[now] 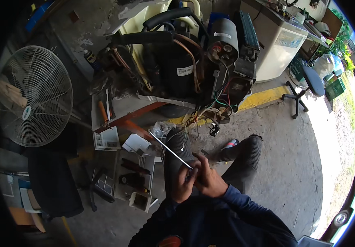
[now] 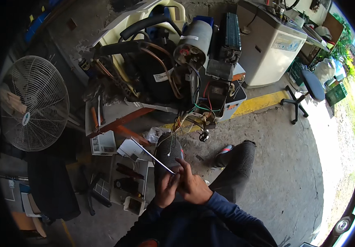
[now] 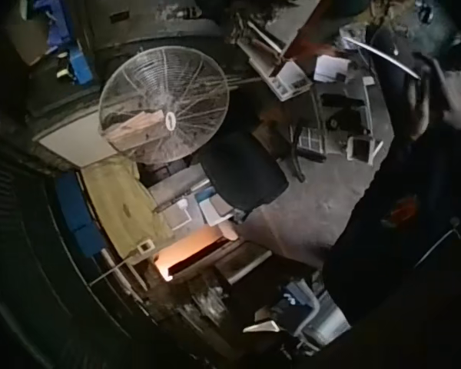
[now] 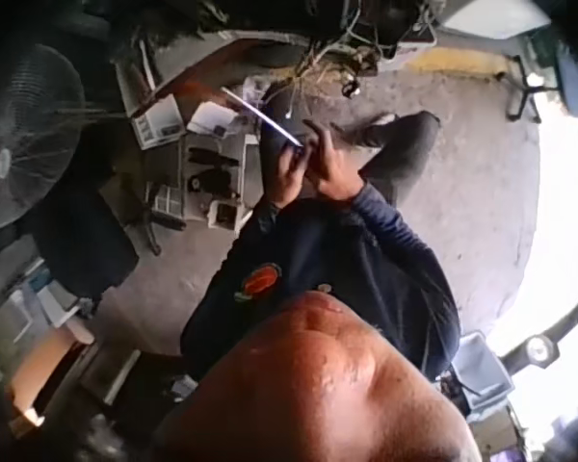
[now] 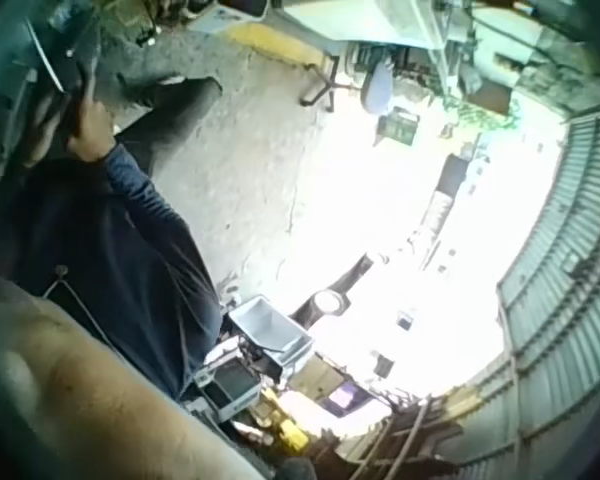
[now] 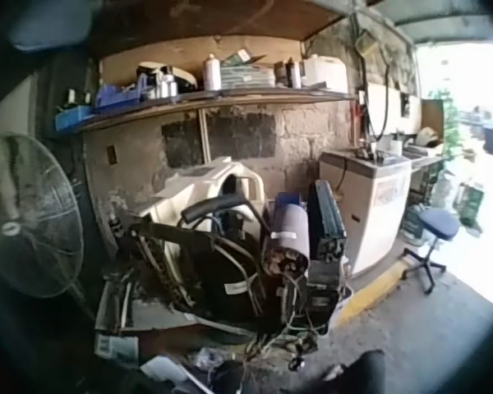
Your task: The recorder is disassembling and inspecting the internal components of an air conditioning unit using a screwdriver.
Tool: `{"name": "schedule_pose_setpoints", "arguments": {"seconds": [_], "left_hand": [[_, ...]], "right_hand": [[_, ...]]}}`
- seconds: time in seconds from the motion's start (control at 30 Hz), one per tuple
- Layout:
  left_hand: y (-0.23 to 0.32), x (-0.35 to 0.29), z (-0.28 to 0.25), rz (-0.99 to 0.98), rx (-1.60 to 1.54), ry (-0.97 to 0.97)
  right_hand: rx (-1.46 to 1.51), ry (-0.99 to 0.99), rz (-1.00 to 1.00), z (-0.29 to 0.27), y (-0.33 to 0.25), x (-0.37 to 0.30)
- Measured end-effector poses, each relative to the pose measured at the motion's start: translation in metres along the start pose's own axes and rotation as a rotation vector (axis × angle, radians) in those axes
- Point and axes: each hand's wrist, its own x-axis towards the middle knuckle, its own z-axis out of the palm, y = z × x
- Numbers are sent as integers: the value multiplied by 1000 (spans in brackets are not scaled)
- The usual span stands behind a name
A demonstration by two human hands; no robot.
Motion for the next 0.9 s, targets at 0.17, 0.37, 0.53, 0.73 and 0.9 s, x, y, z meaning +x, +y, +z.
{"name": "schedule_pose_setpoints", "arguments": {"seconds": [0.17,0.37,0.53,0.73,0.9], "left_hand": [[21,2,-49,-82,265,7],[55,26,-136,16,-7,260],[83,33,-156,-34,-131,313],[79,27,-165,-36,-170,425],[75,15,-170,-92,-159,485]], "right_hand": [[119,-204,41,34,-1,22],[-17,-497,153,31,-7,34],[-45,-544,22,31,-5,41],[-33,-550,76,25,-17,41],[-21,-586,73,15,-10,35]]}}
